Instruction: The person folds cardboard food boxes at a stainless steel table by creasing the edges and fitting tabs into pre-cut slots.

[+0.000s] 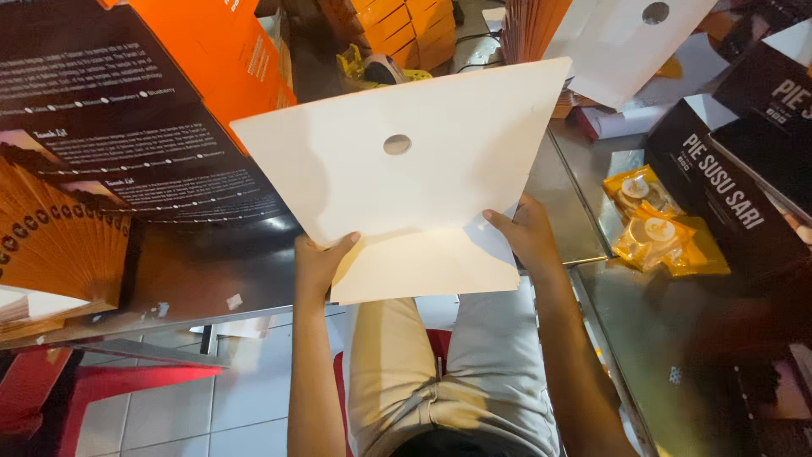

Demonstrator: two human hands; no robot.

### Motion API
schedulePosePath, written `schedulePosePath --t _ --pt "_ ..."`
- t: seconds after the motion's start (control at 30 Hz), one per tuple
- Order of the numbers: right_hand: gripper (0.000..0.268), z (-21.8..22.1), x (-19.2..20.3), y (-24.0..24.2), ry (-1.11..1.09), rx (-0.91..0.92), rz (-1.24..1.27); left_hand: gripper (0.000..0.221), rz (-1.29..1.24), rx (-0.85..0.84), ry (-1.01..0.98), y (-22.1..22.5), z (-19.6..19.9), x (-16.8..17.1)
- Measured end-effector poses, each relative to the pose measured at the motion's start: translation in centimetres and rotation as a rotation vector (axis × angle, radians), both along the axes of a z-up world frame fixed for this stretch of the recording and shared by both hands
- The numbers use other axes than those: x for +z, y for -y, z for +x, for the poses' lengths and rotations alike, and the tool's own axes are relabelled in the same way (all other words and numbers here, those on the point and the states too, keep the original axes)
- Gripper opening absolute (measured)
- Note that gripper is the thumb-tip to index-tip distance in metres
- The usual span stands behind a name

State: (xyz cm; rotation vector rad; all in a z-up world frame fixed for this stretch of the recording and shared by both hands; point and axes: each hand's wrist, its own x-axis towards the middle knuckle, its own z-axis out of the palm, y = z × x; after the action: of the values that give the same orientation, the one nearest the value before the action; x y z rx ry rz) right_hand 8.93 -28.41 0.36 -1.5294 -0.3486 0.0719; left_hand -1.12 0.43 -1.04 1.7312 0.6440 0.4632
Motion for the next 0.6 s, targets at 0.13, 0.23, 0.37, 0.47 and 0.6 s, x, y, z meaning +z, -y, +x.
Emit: schedulePosePath --t 0.13,0.23,0.37,0.47,0.6 --pt "0.024 1.0 -1.1 0.0 0.027 -0.004 -0.006 0.029 0.008 -0.019 0.064 -0.1 0.1 0.1" --pt "0.024 0.0 0.2 -0.3 -0.017 -0.004 0.047 0.035 0.001 -0.017 0.039 -1.3 -0.1 -2.4" --pt "0.025 0.4 -0.5 -0.3 -0.024 -0.009 0.036 0.038 -0.003 0.012 -0.004 -1.2 0.3 -2.0" --pt "0.029 2.0 -3.7 -0.2 -0.004 -0.012 0.043 0.05 0.015 0.046 -0.051 -0.3 0.5 -0.3" --pt "0.037 3.1 -5.7 0.7 0.114 -0.059 -0.009 0.06 0.131 0.047 -0.12 -0.1 -0.1 0.6"
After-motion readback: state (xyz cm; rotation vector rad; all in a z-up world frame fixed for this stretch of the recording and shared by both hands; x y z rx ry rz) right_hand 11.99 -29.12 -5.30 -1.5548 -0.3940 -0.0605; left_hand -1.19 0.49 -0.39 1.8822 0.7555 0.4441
